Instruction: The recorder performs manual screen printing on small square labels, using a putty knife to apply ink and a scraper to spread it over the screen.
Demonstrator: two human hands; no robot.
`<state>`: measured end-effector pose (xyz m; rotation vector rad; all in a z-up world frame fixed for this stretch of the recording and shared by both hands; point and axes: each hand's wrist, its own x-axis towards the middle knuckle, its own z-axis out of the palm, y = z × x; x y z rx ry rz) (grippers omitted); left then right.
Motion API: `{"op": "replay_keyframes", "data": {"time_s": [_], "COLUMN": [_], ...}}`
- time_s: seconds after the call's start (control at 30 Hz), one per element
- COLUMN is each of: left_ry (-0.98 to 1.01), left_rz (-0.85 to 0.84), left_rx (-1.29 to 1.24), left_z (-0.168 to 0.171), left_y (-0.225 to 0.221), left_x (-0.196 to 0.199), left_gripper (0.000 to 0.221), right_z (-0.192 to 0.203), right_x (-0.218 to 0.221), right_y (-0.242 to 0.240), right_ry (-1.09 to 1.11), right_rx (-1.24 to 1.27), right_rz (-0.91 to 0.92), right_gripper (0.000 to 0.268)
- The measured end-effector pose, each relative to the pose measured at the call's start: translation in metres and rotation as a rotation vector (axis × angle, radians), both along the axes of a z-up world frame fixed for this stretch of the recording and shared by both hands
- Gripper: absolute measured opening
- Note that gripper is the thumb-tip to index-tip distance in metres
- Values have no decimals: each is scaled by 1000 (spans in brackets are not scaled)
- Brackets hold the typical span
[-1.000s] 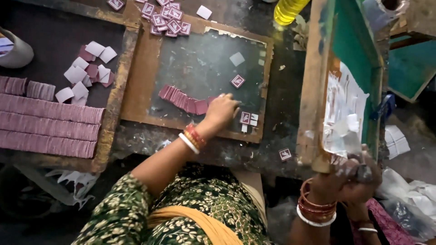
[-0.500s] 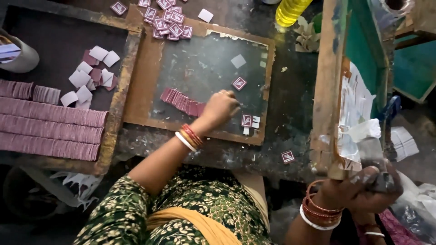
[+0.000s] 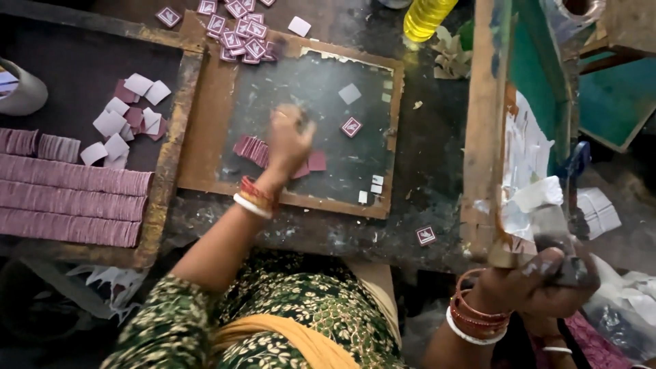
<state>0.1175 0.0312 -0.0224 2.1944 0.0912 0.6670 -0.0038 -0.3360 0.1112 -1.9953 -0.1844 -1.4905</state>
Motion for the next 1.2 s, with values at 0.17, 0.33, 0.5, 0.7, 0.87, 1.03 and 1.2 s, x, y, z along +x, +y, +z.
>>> {"op": "replay_keyframes", "data": {"time_s": [0.17,0.33,0.5,0.7,0.87,1.03,1.2], "left_ry": [85,-56,-15,38,67,76,344], "left_rz": [-354,-525,-560,-625,-625,-753,-814], "left_rx": [434,250,229,157,158,175,-634], "left_z": [-23,-29,-36,-34,-33,-3,-9], "left_y": [-40,-94,-104,-96,-98,-91,-58], "left_x": [-53,-56,-54,-49,-54,-76,-121], "left_gripper": [13,33,26,22,18,17,31], "right_z": [0,-11,5,3,-6,-21,-38], "right_x": [2,-2,-5,-6,0,-1,-14], "right_y": [4,-7,9,11,1,0,58], "right_ry": [-23,10,12,43,-2,59,384], "right_rx": [-31,61,49,64,63,-243,-102], "right_rz": [-40,-21,-39,-65,-68,-155,297], "right_gripper": [43,43,42,42,40,29,24]}}
